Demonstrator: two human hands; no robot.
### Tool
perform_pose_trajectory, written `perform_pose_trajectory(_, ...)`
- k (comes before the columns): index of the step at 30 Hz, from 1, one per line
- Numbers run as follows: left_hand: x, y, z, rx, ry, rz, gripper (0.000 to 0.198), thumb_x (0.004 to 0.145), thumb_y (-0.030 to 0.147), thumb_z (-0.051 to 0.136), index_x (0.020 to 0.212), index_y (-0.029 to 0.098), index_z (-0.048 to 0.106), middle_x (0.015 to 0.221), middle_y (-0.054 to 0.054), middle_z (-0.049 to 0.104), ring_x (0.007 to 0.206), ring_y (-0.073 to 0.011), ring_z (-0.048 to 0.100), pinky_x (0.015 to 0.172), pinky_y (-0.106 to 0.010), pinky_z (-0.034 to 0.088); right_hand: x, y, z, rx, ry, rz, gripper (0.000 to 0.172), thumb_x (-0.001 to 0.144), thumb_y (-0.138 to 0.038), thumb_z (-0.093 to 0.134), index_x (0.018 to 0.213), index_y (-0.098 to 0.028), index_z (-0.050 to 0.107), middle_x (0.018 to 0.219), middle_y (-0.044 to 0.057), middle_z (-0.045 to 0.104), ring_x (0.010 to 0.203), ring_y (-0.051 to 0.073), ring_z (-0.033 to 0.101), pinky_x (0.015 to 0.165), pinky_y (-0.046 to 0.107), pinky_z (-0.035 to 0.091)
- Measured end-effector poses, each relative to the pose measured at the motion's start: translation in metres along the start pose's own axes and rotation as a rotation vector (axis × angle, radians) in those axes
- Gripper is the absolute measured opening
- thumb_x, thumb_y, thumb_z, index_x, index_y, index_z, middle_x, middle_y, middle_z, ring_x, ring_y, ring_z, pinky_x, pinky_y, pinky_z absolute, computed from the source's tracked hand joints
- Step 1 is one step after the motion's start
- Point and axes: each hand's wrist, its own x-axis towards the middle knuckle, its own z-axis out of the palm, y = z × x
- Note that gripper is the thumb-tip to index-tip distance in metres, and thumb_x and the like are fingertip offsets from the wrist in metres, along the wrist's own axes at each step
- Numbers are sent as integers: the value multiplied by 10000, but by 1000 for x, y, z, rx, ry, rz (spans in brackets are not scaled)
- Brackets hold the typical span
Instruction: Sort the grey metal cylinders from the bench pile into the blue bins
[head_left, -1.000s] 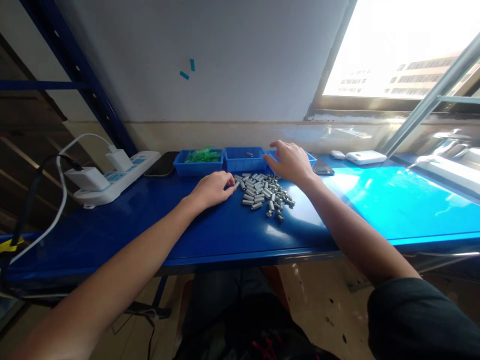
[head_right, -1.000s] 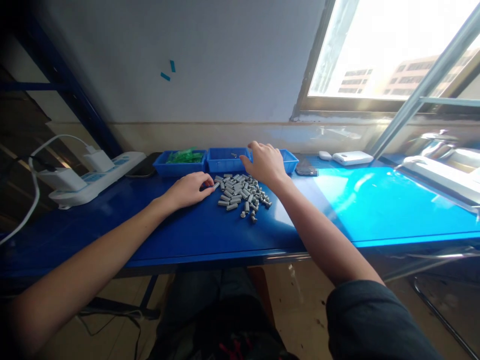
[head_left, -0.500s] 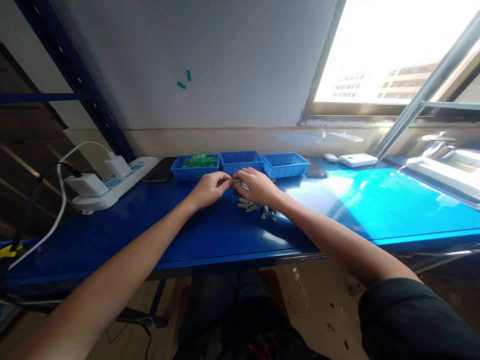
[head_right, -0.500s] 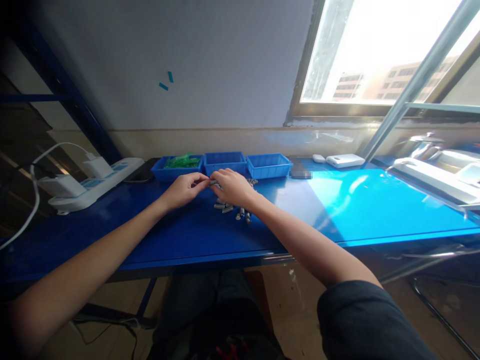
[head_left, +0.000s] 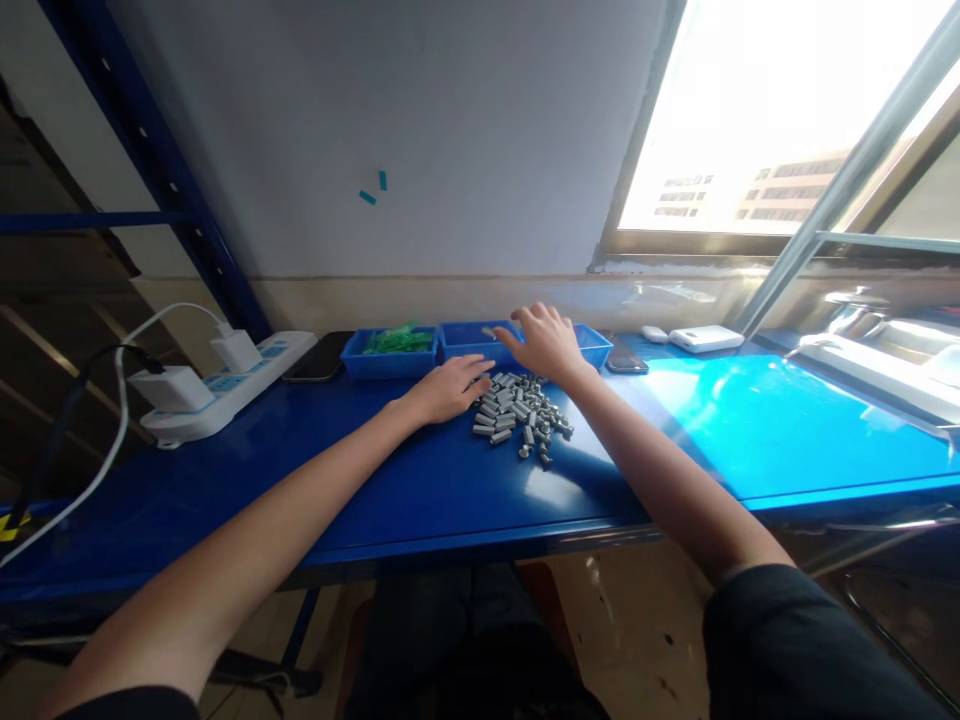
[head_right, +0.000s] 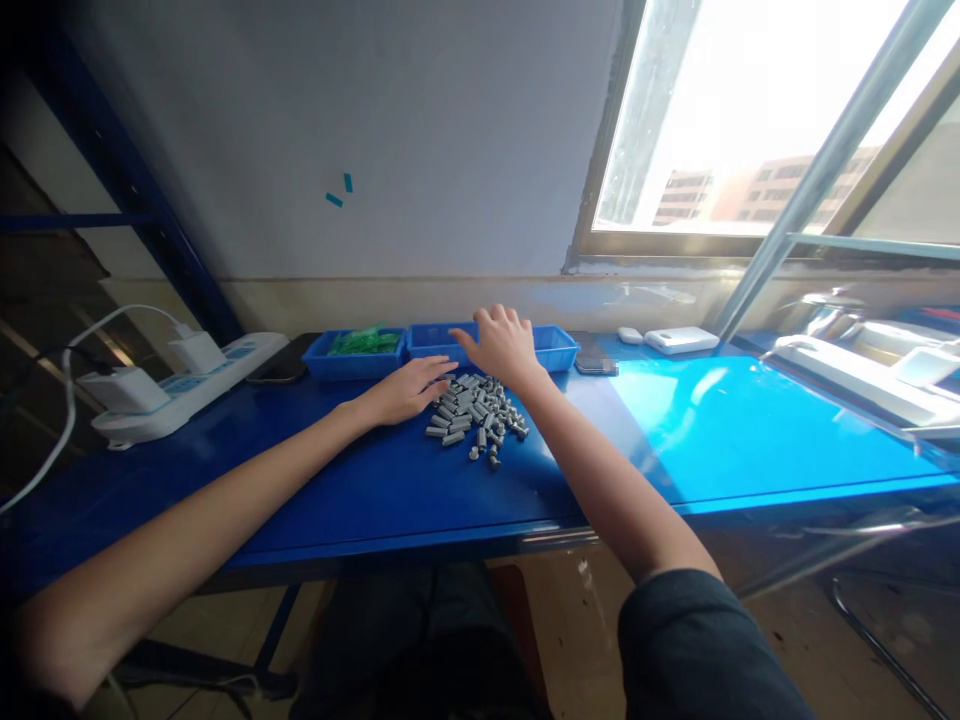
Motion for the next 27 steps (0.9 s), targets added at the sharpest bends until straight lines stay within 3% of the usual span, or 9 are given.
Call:
perform_pose_trajectory(2,9,0,5,0,-79,-1,592,968,539,251,1440,231,432,1532,-89,365,1415,-251,314,1159,-433,247,-5,14,17,-37,-164,-26,530,918,-597,416,1238,-205,574,1200,158,588,1110,320,516,909,462,394)
perform_pose_trajectory(4,14,2,8,-2,-131,14,584,974,527,225,1430,242,451,1519,-71,392,1402,-238,341,1160,-413,248,-9,26,30,-29,-222,-83,516,929,-568,420,1296,-225,540,1265,144,565,1151,311,506,941,458,384)
perform_pose_trajectory(8,9,8,9,-44,-125,54,558,983,453,220,1383,194,512,1442,-53,501,1351,-183,421,1155,-309,264,-3,35,46,8,-172,-122,469,945,-528,416,1235,-202,587,1265,132,568,1159,292,509,966,429,380)
perform_pose_trajectory(12,-4,10,-2,-84,-146,4,514,954,342,302,1397,158,486,1458,-54,481,1347,-178,431,1145,-284,285,5,36,56,-6,-167,-104,454,948,-513,415,1133,-165,641,1236,149,569,1118,288,527,955,399,390)
perform_pose_trajectory(16,-13,5,-18,-60,-175,-103,519,863,175,349,1347,168,537,1385,-48,560,1243,-179,543,1070,-272,390,-3,30,50,-31,-181,-82,421,945,-466,429,1092,-141,652,1220,166,557,1067,296,555,906,399,423)
perform_pose_trajectory(19,-17,0,-24,-34,-171,-108,511,803,135,378,1254,181,614,1279,-40,643,1147,-177,609,1008,-256,441,-14,19,39,-57,-193,-70,400,934,-451,446,1065,-140,661,1209,178,551,1044,319,569,872,421,444)
perform_pose_trajectory(24,-20,3,-28,-15,-128,-82,422,832,253,427,1174,182,664,1206,-64,681,1092,-215,634,976,-302,471,-22,5,27,-51,-241,-30,395,921,-457,461,1046,-143,664,1206,203,538,1043,351,562,859,455,457)
perform_pose_trajectory(27,-21,5,-30,72,-105,-144,401,834,376,480,1113,183,692,1135,-86,705,1031,-242,651,912,-312,496,-22,3,27,-41,-256,-26,391,917,-460,464,1031,-144,664,1215,210,532,1042,355,550,861,462,452)
